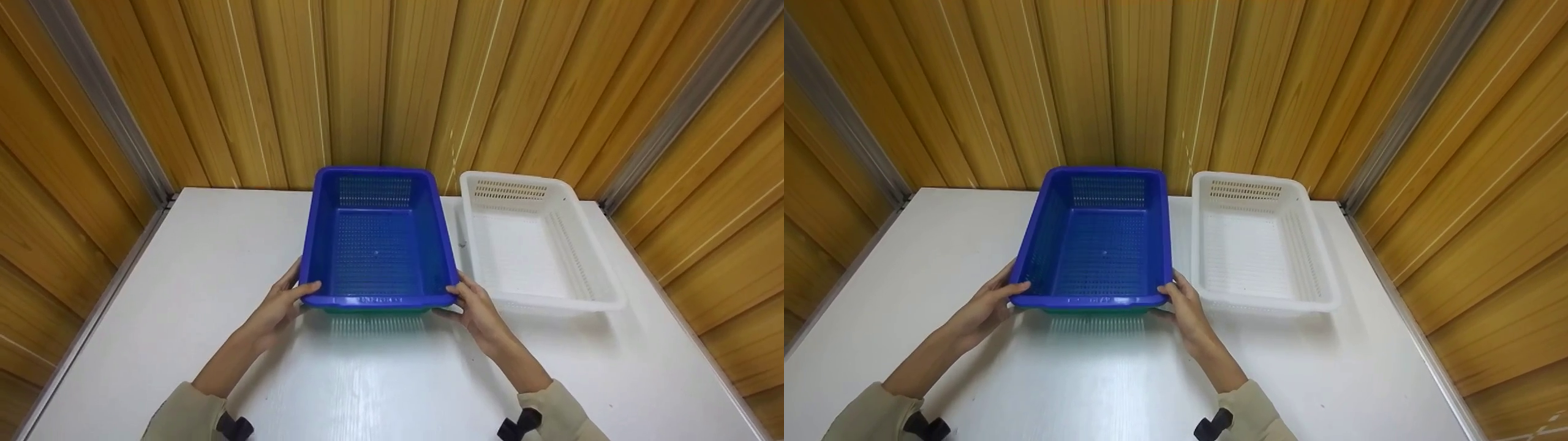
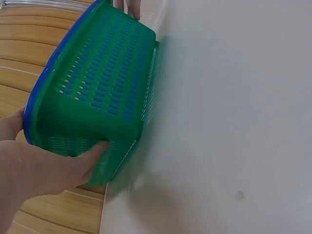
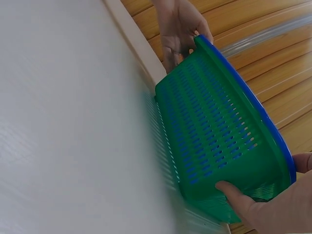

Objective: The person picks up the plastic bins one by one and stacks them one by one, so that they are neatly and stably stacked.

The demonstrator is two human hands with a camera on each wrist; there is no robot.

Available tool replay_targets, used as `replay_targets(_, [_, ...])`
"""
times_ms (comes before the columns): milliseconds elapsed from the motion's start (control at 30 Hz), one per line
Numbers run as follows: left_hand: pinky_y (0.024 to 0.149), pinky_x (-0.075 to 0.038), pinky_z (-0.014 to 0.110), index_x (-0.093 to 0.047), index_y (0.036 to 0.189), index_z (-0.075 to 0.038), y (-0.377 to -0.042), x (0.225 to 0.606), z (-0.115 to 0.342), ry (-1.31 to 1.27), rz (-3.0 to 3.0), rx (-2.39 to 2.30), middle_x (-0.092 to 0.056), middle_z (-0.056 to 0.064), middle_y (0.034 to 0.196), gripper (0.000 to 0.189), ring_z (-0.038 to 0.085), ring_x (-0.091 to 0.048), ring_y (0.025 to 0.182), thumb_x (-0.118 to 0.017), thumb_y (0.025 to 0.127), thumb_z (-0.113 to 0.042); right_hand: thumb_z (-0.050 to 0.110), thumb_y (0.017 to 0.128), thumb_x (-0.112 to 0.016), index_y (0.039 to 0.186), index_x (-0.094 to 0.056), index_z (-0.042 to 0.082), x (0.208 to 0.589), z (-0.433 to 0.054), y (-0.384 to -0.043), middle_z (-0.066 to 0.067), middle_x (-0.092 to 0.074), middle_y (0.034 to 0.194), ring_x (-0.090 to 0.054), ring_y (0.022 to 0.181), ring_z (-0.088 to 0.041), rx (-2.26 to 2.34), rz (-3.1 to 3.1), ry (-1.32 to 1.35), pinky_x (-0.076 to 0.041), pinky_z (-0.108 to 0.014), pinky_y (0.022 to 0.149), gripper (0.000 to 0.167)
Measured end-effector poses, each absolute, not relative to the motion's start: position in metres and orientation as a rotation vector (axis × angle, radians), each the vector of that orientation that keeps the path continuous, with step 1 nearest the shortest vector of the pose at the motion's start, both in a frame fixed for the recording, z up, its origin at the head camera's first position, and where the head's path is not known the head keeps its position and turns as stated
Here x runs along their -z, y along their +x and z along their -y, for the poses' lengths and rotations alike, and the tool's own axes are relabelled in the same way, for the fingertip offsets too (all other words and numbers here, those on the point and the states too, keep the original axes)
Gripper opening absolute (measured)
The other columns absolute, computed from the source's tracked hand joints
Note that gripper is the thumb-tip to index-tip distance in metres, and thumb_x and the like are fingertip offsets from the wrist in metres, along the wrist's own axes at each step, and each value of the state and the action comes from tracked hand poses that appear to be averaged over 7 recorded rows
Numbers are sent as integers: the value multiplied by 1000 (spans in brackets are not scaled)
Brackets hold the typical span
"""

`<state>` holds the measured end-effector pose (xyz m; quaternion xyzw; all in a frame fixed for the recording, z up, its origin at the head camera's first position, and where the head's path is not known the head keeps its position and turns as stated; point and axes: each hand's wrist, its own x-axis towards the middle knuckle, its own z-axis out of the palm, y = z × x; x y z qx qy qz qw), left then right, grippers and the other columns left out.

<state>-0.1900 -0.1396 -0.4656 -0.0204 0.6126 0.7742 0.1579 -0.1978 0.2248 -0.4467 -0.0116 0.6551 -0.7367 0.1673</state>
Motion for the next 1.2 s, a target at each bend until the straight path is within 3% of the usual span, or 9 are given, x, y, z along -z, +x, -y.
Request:
replay_targets(233, [125, -24, 56, -11, 166, -28, -197, 466, 143, -23, -1791, -2158, 0, 6, 174, 83, 32, -15, 159, -64, 101, -25, 21, 108, -44, 163, -22, 9, 449, -225, -198, -24, -33, 162, -39, 148, -38, 2110, -1828, -68, -41, -54, 117, 60])
replay_targets(333, [125, -25, 55, -11, 166, -23, -199, 463, 147, 22, -1781, -2153, -4, 7, 174, 79, 32, -16, 159, -59, 104, -26, 23, 109, -45, 163, -21, 9, 448, -227, -197, -26, -32, 163, -36, 149, -40, 2098, -1823, -94, -37, -56, 119, 61])
replay_targets(500, [125, -25, 57, -15, 165, -10, -196, 455, 154, 89, -1771, -2149, -18, 11, 171, 68, 33, -21, 158, -50, 108, -26, 31, 111, -41, 165, -8, 8, 442, -234, -196, -26, -21, 167, -27, 154, -42, 1963, -1848, -204, -30, -58, 122, 67])
replay_targets(700, [127, -19, 58, -13, 164, -6, -183, 436, 156, 62, -2036, -2002, -15, 15, 172, 71, 35, -14, 159, -51, 108, -26, 28, 111, -43, 164, -3, 4, 428, -261, -190, -27, -23, 166, -38, 150, -37, 1858, -1854, -265, -39, -47, 120, 71])
replay_targets(833, [130, -9, 54, -20, 163, -8, -176, 420, 156, 1, -2244, -1978, -18, 13, 172, 68, 32, -8, 161, -53, 106, -24, 25, 111, -43, 164, -7, 4, 417, -282, -184, -27, -22, 167, -35, 152, -38, 1759, -1879, -368, -44, -36, 116, 67])
replay_targets(933, [130, -11, 48, -28, 161, -9, -174, 409, 152, 7, -2302, -2009, -24, 11, 170, 61, 29, -11, 161, -53, 106, -20, 24, 111, -42, 163, -17, 5, 410, -298, -181, -25, -26, 166, -39, 150, -31, 1711, -1888, -422, -46, -30, 113, 60])
replay_targets(1067, [130, -15, 48, -34, 159, -12, -171, 397, 138, 35, -2313, -2036, -30, 8, 168, 56, 29, -19, 159, -52, 106, -18, 21, 111, -41, 160, -28, 4, 400, -318, -181, -14, -43, 161, -51, 142, -17, 1705, -1908, -470, -47, -28, 111, 53])
replay_targets(1200, [128, -21, 50, -37, 158, -14, -169, 388, 120, 74, -2273, -2072, -34, 9, 166, 54, 32, -26, 157, -52, 106, -16, 16, 112, -38, 157, -37, 6, 390, -339, -180, -3, -55, 153, -56, 138, -15, 1737, -1915, -513, -48, -29, 111, 46])
